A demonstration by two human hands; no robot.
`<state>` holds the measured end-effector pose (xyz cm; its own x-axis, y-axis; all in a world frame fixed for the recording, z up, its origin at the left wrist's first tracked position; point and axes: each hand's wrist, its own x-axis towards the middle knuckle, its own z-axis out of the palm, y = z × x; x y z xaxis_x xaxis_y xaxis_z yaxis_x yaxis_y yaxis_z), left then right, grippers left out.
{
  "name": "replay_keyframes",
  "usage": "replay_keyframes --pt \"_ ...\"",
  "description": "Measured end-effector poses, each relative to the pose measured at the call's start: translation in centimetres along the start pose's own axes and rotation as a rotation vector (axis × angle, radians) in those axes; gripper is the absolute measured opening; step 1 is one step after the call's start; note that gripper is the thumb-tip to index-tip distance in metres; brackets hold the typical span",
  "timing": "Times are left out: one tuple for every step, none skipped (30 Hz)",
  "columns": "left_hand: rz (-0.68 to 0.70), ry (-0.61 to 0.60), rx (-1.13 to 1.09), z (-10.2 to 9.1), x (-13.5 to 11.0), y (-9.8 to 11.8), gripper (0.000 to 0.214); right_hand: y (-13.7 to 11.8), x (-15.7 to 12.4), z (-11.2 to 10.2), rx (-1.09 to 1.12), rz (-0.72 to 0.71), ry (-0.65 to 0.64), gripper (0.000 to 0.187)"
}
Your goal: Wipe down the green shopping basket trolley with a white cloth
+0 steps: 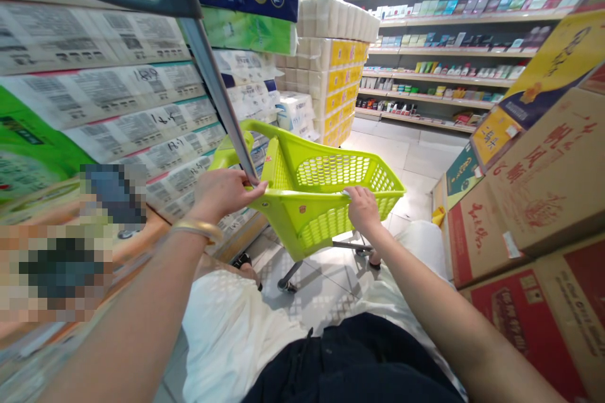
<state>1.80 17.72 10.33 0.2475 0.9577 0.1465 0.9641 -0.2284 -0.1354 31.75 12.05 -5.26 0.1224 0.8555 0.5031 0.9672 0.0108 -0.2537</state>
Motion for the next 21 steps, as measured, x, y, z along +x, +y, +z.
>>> replay_keyframes --pt "-0.002 -0.003 0.000 0.0 0.0 0.1 0.070 0.9 0.0 0.0 -0.021 0.025 0.002 0.040" --pt "-0.004 -0.005 0.000 -0.1 0.0 0.1 0.069 1.4 0.0 -0.1 -0.037 0.054 0.001 0.039" --pt "-0.004 -0.005 -0.001 -0.1 0.0 0.1 0.069 1.6 0.1 -0.1 -0.047 0.088 -0.001 0.038" --pt "-0.004 -0.004 -0.002 -0.1 0.0 0.1 0.069 1.4 0.2 -0.1 -0.052 0.121 -0.005 0.037" --pt "-0.005 -0.004 -0.004 -0.1 0.0 0.1 0.069 0.8 0.3 0.0 -0.047 0.146 -0.010 0.036" --pt "-0.004 -0.003 -0.006 -0.1 0.0 0.1 0.070 0.0 0.3 0.0 -0.035 0.155 -0.012 0.036" --pt "-0.003 -0.002 -0.007 -0.1 0.1 0.1 0.070 -1.0 0.4 0.1 -0.015 0.150 -0.013 0.036" --pt "-0.003 -0.004 -0.006 0.0 0.1 0.1 0.070 -2.2 0.5 0.2 0.009 0.130 -0.012 0.037" --pt "-0.003 -0.006 -0.003 0.0 0.1 0.1 0.070 -3.6 0.5 0.3 0.038 0.103 -0.011 0.038" --pt "-0.004 -0.006 0.001 0.0 0.1 0.1 0.070 -5.1 0.6 0.3 0.068 0.076 -0.011 0.039" --pt "-0.005 -0.006 0.005 0.0 0.1 0.0 0.070 -6.6 0.7 0.2 0.100 0.052 -0.016 0.039" --pt "-0.004 -0.006 0.009 0.0 0.1 0.0 0.070 -8.2 0.8 0.1 0.134 0.031 -0.027 0.038" --pt "-0.005 -0.005 0.012 0.0 0.1 0.0 0.070 -9.8 1.0 -0.1 0.167 0.007 -0.043 0.038" --pt "-0.005 -0.005 0.015 0.0 0.1 0.1 0.070 -11.3 1.2 -0.3 0.195 -0.009 -0.056 0.039" --pt "-0.005 -0.005 0.017 0.0 0.0 0.1 0.070 -12.7 1.5 -0.6 0.221 -0.028 -0.066 0.039" --pt "-0.004 -0.006 0.019 0.0 0.0 0.1 0.070 -14.0 1.7 -0.9 0.245 -0.049 -0.076 0.040" --pt "-0.003 -0.005 0.019 0.0 0.0 0.1 0.070 -15.2 2.0 -1.2 0.265 -0.072 -0.082 0.040" --pt "0.000 -0.004 0.016 -0.1 0.0 0.1 0.070 -16.1 2.1 -1.4 0.280 -0.096 -0.086 0.039" --pt "0.004 -0.002 0.011 -0.1 0.0 0.1 0.070 -16.9 2.3 -1.6 0.289 -0.116 -0.087 0.038" --pt "0.007 0.000 0.005 -0.1 0.0 0.1 0.070 -17.3 2.4 -1.8 0.292 -0.133 -0.087 0.037" --pt "0.010 -0.001 0.001 -0.1 0.0 0.1 0.070 -17.6 2.4 -1.9 0.291 -0.150 -0.084 0.036"
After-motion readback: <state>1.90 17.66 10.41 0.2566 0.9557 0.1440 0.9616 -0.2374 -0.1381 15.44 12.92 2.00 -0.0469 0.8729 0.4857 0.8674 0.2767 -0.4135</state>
